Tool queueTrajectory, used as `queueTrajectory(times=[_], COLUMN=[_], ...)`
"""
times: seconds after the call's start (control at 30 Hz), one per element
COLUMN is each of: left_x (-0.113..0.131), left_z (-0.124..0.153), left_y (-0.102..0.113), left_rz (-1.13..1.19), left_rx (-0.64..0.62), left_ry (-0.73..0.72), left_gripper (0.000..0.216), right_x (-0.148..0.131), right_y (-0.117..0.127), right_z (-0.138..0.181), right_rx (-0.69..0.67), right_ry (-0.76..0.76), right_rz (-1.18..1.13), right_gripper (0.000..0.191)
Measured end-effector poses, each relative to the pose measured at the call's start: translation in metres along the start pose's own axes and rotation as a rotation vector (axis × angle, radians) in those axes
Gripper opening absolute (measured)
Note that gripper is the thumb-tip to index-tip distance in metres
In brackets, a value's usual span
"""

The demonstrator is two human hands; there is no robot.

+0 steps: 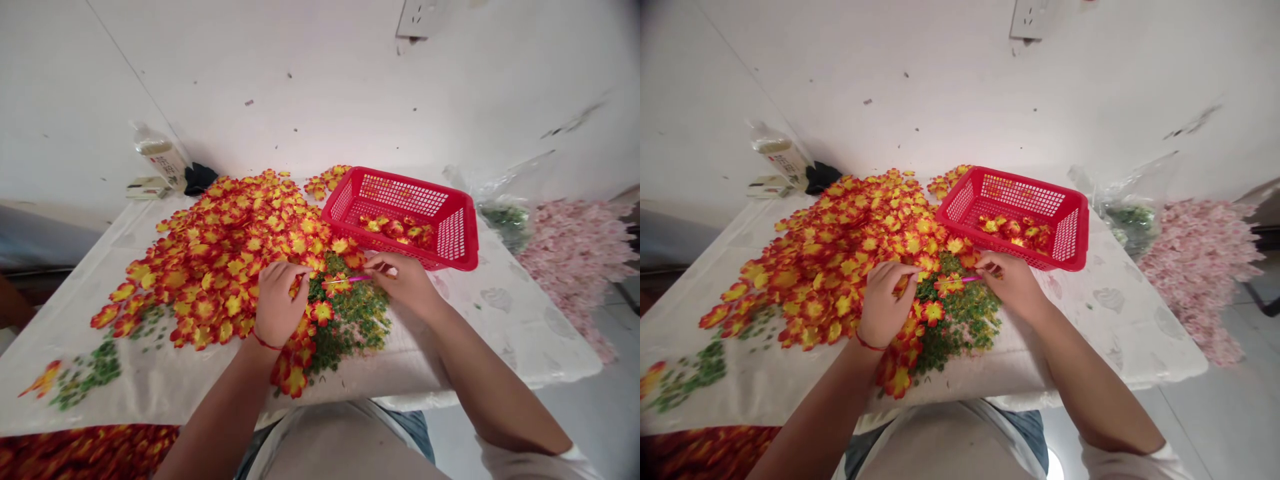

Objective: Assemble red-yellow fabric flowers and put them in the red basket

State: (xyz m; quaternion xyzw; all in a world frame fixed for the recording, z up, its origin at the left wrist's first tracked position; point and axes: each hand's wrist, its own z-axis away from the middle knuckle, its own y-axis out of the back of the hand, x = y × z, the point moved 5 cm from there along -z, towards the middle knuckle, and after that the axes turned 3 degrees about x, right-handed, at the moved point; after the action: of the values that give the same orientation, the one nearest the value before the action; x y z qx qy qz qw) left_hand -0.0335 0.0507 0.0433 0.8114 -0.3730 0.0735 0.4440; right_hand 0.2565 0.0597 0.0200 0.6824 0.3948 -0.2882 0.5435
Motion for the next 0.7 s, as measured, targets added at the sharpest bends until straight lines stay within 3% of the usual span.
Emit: queueTrajectory(times=[0.27,0.7], left_x=[0.0007,0.0014], left_z=[0.0001,-0.0004], left_y=[0.0040,0.0087], left_rz=[0.021,0.025], left_rx=[0.064,0.111], left_ry=[-0.004,0.005], left_gripper=[0.013,0.019], right_x=[-0.0095,-0.0104], right_y=[0.0024,0.0085], right_z=[0.0037,0.0052], right_rx=[0.069,0.152], right_ry=[0.079,0.034], right_rz=[0.028,-0.024], right_gripper=[0.015,0.009])
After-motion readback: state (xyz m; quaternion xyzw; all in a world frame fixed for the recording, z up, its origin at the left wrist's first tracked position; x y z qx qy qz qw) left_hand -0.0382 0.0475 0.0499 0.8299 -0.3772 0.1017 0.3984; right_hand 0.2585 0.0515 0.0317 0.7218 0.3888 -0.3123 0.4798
